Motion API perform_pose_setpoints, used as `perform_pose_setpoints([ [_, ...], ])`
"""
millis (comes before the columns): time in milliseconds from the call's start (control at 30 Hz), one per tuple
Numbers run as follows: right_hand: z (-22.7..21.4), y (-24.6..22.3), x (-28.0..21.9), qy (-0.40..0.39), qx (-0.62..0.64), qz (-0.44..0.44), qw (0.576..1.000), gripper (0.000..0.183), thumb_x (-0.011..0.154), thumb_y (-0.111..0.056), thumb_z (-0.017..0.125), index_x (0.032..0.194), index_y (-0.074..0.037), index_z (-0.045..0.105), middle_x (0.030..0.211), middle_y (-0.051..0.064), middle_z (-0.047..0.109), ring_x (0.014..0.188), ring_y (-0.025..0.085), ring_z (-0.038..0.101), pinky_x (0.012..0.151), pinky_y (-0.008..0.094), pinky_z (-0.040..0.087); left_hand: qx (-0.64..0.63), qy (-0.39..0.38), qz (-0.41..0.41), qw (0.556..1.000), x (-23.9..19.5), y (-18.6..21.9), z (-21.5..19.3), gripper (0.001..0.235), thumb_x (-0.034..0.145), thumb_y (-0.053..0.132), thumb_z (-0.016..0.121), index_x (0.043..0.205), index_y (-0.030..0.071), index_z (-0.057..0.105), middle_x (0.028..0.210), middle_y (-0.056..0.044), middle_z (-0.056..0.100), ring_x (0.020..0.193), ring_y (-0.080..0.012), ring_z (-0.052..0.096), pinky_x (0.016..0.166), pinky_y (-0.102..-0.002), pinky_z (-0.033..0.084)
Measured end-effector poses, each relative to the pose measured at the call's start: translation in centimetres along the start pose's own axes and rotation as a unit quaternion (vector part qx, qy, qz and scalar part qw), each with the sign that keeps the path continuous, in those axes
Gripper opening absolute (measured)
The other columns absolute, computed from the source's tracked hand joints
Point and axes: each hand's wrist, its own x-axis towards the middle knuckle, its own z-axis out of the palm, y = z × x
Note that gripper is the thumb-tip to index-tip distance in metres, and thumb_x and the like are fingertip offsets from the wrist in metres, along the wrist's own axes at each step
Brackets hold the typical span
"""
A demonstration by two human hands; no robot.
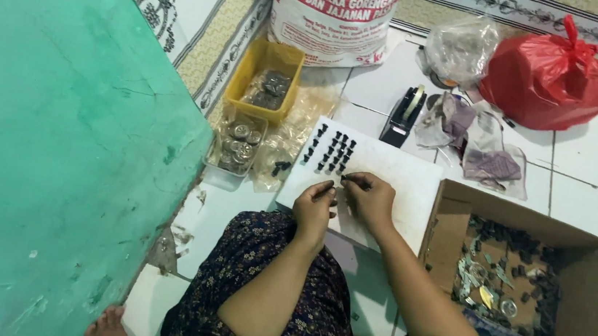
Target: The person is cleaning and organizing metal standoffs for glass railings by picking them from a box and placing them into a foam board.
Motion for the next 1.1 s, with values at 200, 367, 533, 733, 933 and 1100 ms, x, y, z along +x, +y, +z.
perform_pose_setpoints([
  [200, 2.7, 1.6, 0.6, 0.069, -0.092, -0.074, 0.991, 0.015, 0.085, -0.013, 0.080, 0.100, -0.012, 0.081, 0.091, 0.014, 0.078, 0.092, 0.031, 0.075, 0.079, 0.039, 0.062, 0.008, 0.044, 0.007, 0.999, 1.5, -1.8, 0.7, 0.022, 0.087, 0.008, 0.072, 0.108, 0.002, 0.076, 0.088, -0.015, 0.073, 0.069, -0.0179, 0.071, 0.047, -0.024, 0.058],
  [367, 2.8, 1.3, 0.5, 0.078, -0.131, -0.124, 0.980, 0.014, 0.088, -0.014, 0.078, 0.101, -0.011, 0.079, 0.094, 0.013, 0.075, 0.094, 0.032, 0.073, 0.084, 0.041, 0.059, 0.015, 0.051, 0.014, 0.999, 0.5, -0.7, 1.0, 0.023, 0.085, 0.006, 0.070, 0.107, 0.002, 0.076, 0.087, -0.015, 0.072, 0.069, -0.0172, 0.070, 0.048, -0.023, 0.055],
  [533, 3.2, 2.4, 0.9, 0.089, -0.147, -0.135, 0.976, 0.015, 0.087, -0.015, 0.080, 0.102, -0.014, 0.080, 0.093, 0.010, 0.074, 0.094, 0.031, 0.072, 0.086, 0.040, 0.056, 0.032, 0.050, 0.027, 0.998, 1.3, -1.8, 1.1, 0.024, 0.083, 0.007, 0.070, 0.106, 0.004, 0.076, 0.087, -0.013, 0.072, 0.070, -0.0160, 0.070, 0.051, -0.023, 0.053],
  [733, 1.9, 3.2, -0.2, 0.110, -0.102, -0.119, 0.981, 0.020, 0.085, -0.015, 0.083, 0.105, -0.012, 0.080, 0.095, 0.013, 0.074, 0.095, 0.032, 0.072, 0.086, 0.040, 0.056, 0.079, 0.054, 0.075, 0.993, 2.4, -3.7, 1.0, 0.021, 0.082, 0.006, 0.074, 0.102, 0.006, 0.077, 0.089, -0.013, 0.074, 0.066, -0.0170, 0.071, 0.051, -0.026, 0.054],
  [933, -7.2, 4.4, -3.2, 0.146, -0.093, -0.127, 0.977, 0.024, 0.077, -0.009, 0.085, 0.099, -0.017, 0.082, 0.089, 0.009, 0.075, 0.087, 0.029, 0.072, 0.076, 0.035, 0.058, 0.233, 0.022, 0.233, 0.944, -0.5, -3.3, 2.2, 0.017, 0.082, 0.009, 0.077, 0.098, 0.011, 0.080, 0.089, -0.009, 0.078, 0.067, -0.0213, 0.072, 0.057, -0.030, 0.055],
  [1100, -19.7, 3.5, -7.2, 0.122, -0.159, -0.018, 0.980, 0.029, 0.078, -0.007, 0.084, 0.107, -0.005, 0.081, 0.102, 0.022, 0.076, 0.098, 0.042, 0.072, 0.083, 0.045, 0.058, 0.287, -0.164, 0.243, 0.912, -4.8, -5.4, 6.9, 0.022, 0.084, 0.013, 0.077, 0.105, 0.016, 0.079, 0.095, -0.007, 0.078, 0.076, -0.0258, 0.075, 0.063, -0.034, 0.058],
])
